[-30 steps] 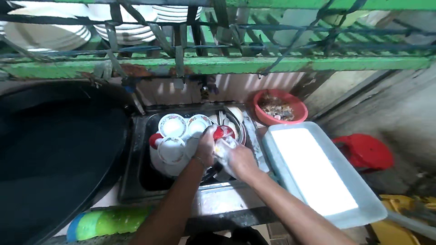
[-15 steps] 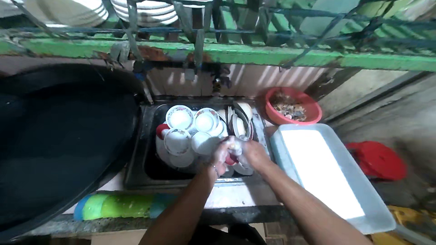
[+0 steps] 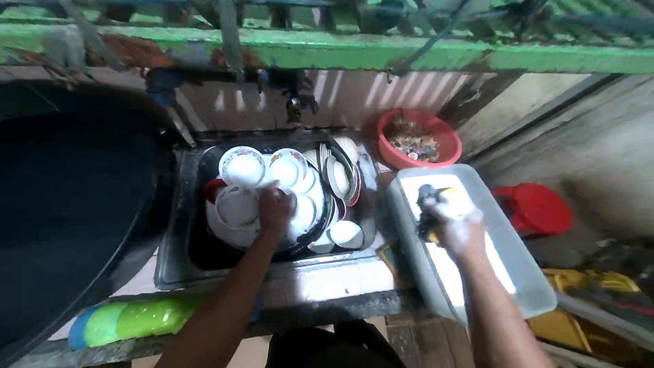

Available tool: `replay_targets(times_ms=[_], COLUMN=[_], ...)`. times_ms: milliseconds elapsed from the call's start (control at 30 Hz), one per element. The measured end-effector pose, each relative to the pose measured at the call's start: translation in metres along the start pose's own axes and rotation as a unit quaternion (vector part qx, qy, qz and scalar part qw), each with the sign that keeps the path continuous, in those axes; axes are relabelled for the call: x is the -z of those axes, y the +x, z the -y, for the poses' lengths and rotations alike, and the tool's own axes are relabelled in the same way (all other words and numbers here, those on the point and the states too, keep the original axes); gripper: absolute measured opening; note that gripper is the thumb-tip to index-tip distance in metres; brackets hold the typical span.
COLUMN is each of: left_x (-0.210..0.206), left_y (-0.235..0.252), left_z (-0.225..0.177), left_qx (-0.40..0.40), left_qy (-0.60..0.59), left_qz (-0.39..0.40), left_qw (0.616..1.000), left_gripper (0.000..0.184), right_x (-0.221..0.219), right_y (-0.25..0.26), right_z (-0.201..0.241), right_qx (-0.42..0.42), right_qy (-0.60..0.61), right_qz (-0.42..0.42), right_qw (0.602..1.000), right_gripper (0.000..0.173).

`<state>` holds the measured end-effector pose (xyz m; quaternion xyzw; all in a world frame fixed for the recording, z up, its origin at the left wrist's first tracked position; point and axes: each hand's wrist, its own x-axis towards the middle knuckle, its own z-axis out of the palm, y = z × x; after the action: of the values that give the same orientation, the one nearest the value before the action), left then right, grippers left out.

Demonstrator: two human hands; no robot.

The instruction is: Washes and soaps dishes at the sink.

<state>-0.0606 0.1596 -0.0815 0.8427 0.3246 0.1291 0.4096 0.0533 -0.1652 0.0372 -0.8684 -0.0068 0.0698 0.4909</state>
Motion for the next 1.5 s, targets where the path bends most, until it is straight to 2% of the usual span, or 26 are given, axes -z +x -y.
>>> replay_targets(times_ms=[67,100,167,233,300,367,400,467,500,567,600,633,700,767,800,867,933,1000,1033,1067,1133,1200,1300,1333,1433,1500], left_x=[-0.040,-0.067,-0.125,-0.166,-0.189,-0.202,-0.210,-0.219,-0.220,-0.216,-0.210,-0.202,-0.189,-0.183,-0.178,-0.162,-0.144,-0.129,-0.123,-0.114,-0.095,-0.082,-0.066,-0.061,-0.050,-0.047], left_y=[-0.034,-0.044,-0.049,-0.037,-0.024,-0.024,-0.022,-0.017,-0.018,-0.022,-0.025,-0.026,-0.028,-0.030,-0.032,-0.041,-0.052,-0.057,-0.057,-0.056,-0.061,-0.064,-0.063,-0.066,-0.079,-0.075], left_z=[-0.020,-0.021,-0.018,-0.015,-0.016,-0.018,-0.016,-0.011,-0.009,-0.006,-0.006,-0.012,-0.023,-0.028,-0.033,-0.054,-0.090,-0.126,-0.135,-0.140,-0.138,-0.137,-0.136,-0.133,-0.129,-0.127], left_qx=[-0.099,-0.158,-0.207,-0.231,-0.245,-0.253,-0.260,-0.287,-0.296,-0.307,-0.301,-0.282,-0.200,-0.084,-0.035,0.035,0.069,0.090,0.092,0.080,0.011,-0.044,-0.039,-0.042,-0.102,-0.091], left_qy=[0.030,0.031,0.108,0.199,0.268,0.293,0.301,0.325,0.338,0.344,0.332,0.316,0.230,0.057,-0.040,-0.206,-0.289,-0.343,-0.358,-0.338,-0.244,-0.186,-0.164,-0.170,-0.140,-0.142], left_qz=[0.159,0.244,0.394,0.441,0.472,0.487,0.488,0.474,0.470,0.466,0.466,0.465,0.413,0.327,0.280,0.206,0.120,0.030,0.009,-0.003,-0.009,-0.024,-0.043,-0.045,-0.036,-0.024], left_qw=[0.982,0.956,0.889,0.844,0.804,0.783,0.777,0.767,0.760,0.755,0.762,0.778,0.858,0.940,0.959,0.956,0.947,0.934,0.929,0.938,0.970,0.981,0.985,0.984,0.984,0.985], left_gripper=[0.036,0.035,0.052,0.065,0.070,0.056,0.051,0.052,0.051,0.036,0.030,0.030,0.036,0.037,0.037,0.038,0.040,0.034,0.030,0.030,0.031,0.028,0.024,0.023,0.028,0.030], right_x=[0.021,0.027,0.037,0.042,0.037,0.023,0.017,0.010,0.011,0.016,0.017,0.017,0.019,0.021,0.019,0.006,-0.024,-0.059,-0.071,-0.075,-0.078,-0.084,-0.098,-0.100,-0.100,-0.104], right_y=[0.025,0.039,0.065,0.085,0.092,0.088,0.086,0.081,0.076,0.071,0.070,0.070,0.068,0.062,0.060,0.055,0.040,0.018,0.011,0.013,0.038,0.051,0.015,0.008,0.028,0.016], right_z=[-0.021,-0.035,-0.065,-0.098,-0.117,-0.125,-0.123,-0.122,-0.121,-0.117,-0.111,-0.106,-0.090,-0.066,-0.054,-0.031,-0.008,0.019,0.033,0.045,0.050,0.054,0.076,0.079,0.070,0.072], right_qx=[-0.022,-0.025,-0.018,-0.026,-0.081,-0.140,-0.162,-0.161,-0.148,-0.137,-0.161,-0.190,-0.221,-0.197,-0.169,-0.083,0.021,0.144,0.179,0.178,0.110,0.062,0.129,0.130,0.050,0.084], right_qy=[-0.045,-0.093,-0.206,-0.307,-0.400,-0.456,-0.457,-0.430,-0.382,-0.190,-0.088,0.012,0.167,0.205,0.198,0.141,0.004,-0.192,-0.257,-0.284,-0.281,-0.276,-0.304,-0.300,-0.254,-0.261], right_qz=[-0.017,-0.012,0.004,-0.005,-0.022,0.000,0.023,0.061,0.079,0.109,0.118,0.121,0.117,0.090,0.081,0.091,0.141,0.153,0.139,0.132,0.145,0.158,0.132,0.137,0.167,0.144], right_qw=[0.999,0.995,0.978,0.951,0.913,0.879,0.874,0.886,0.909,0.966,0.976,0.974,0.954,0.955,0.962,0.982,0.990,0.959,0.939,0.933,0.942,0.946,0.934,0.935,0.951,0.951], right_gripper=[0.031,0.032,0.035,0.047,0.060,0.057,0.055,0.057,0.056,0.048,0.041,0.035,0.033,0.034,0.036,0.039,0.043,0.041,0.039,0.039,0.043,0.046,0.037,0.038,0.045,0.040])
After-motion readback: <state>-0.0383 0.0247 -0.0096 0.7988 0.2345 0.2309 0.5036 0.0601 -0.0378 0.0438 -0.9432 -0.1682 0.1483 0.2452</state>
